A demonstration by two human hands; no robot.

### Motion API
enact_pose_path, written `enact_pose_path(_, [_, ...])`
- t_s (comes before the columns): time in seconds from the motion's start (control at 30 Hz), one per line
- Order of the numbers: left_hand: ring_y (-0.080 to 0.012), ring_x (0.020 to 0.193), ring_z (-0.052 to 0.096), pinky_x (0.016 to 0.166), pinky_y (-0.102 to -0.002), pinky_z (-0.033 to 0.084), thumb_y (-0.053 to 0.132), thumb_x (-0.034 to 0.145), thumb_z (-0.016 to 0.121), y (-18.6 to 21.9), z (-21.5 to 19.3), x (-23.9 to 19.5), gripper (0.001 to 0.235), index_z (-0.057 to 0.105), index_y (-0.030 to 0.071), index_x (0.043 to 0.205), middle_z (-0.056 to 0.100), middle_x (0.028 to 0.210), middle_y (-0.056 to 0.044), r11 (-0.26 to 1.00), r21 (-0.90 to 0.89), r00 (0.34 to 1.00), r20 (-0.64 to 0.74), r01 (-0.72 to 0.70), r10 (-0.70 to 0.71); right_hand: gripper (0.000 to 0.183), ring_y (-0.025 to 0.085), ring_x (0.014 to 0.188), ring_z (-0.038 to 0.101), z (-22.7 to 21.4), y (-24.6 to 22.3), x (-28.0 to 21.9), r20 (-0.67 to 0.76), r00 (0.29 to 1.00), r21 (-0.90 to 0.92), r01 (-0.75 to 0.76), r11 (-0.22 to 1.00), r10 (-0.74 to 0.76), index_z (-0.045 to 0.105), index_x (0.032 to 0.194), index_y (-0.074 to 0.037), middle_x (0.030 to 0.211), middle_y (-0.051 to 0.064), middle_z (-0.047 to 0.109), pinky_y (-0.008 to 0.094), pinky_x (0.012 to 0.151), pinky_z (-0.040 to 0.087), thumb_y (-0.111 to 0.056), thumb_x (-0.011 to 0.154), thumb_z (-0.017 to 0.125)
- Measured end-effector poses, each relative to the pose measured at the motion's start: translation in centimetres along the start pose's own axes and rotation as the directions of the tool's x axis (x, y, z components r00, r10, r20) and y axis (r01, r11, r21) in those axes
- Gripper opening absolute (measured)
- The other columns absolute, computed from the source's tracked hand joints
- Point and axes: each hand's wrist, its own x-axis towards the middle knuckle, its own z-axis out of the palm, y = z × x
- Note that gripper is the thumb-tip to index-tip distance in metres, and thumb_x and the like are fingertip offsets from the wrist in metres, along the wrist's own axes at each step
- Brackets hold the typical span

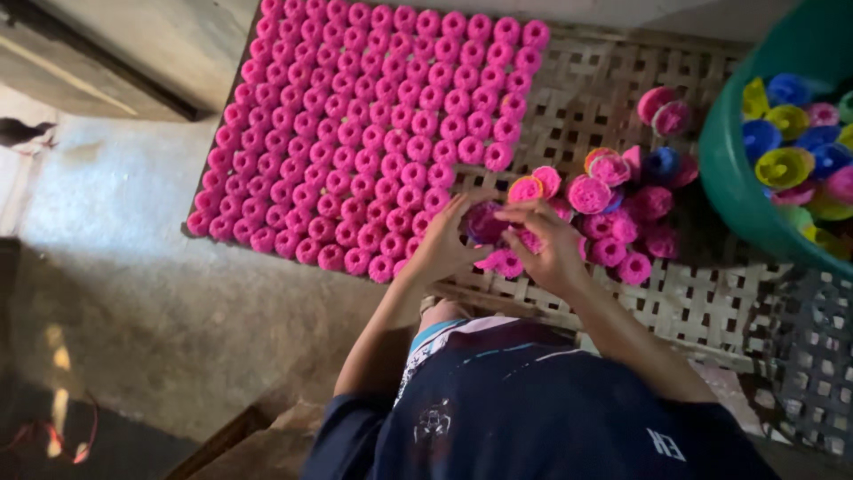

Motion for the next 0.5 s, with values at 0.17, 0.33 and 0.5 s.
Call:
enact_pose_path(0.17, [-0.0192,0.132,0.057,0.111,-0.033,0.05,0.01,0.086,0.085,0.9,0.1,-2.0,0.077,0.048,0.004,0.153,0.057,0.14,-0.009,0.558,-0.818,0.979,0.031,0.141,-0.203,0.029,0.024,0.101,0.074,0.4,-1.9,0.5,0.028,0.999,0.036,-0.035,0.999,0.034,0.07,0.119,-0.008,0.114,0.007,0.072,0.034,0.088,0.058,-0.01,0.092,0.081])
enact_pose_path(0.33, [-0.0168,0.13,0.059,0.111,-0.032,0.049,0.009,0.09,0.082,-2.1,-0.8,-3.4,0.08,0.042,0.003,0.159,0.059,0.146,-0.008,0.314,-0.917,0.959,0.183,0.246,-0.215,0.038,0.025,0.093,0.069,1.6,-5.5,2.3,0.048,0.999,-0.051,0.013,0.999,-0.011,0.073,0.117,-0.01,0.112,0.008,0.062,0.033,0.078,0.059,-0.008,0.081,0.085])
enact_pose_path(0.5, [-0.0111,0.129,0.061,0.112,-0.029,0.051,0.008,0.095,0.077,-5.7,-3.4,-3.3,0.076,0.04,0.005,0.162,0.061,0.146,-0.003,0.389,-0.858,0.94,0.274,0.335,-0.205,0.039,0.032,0.096,0.062,4.9,-6.7,5.3,0.134,0.976,-0.369,0.208,0.906,-0.17,0.072,0.103,-0.009,0.109,0.006,0.06,0.039,0.077,0.054,-0.016,0.068,0.088])
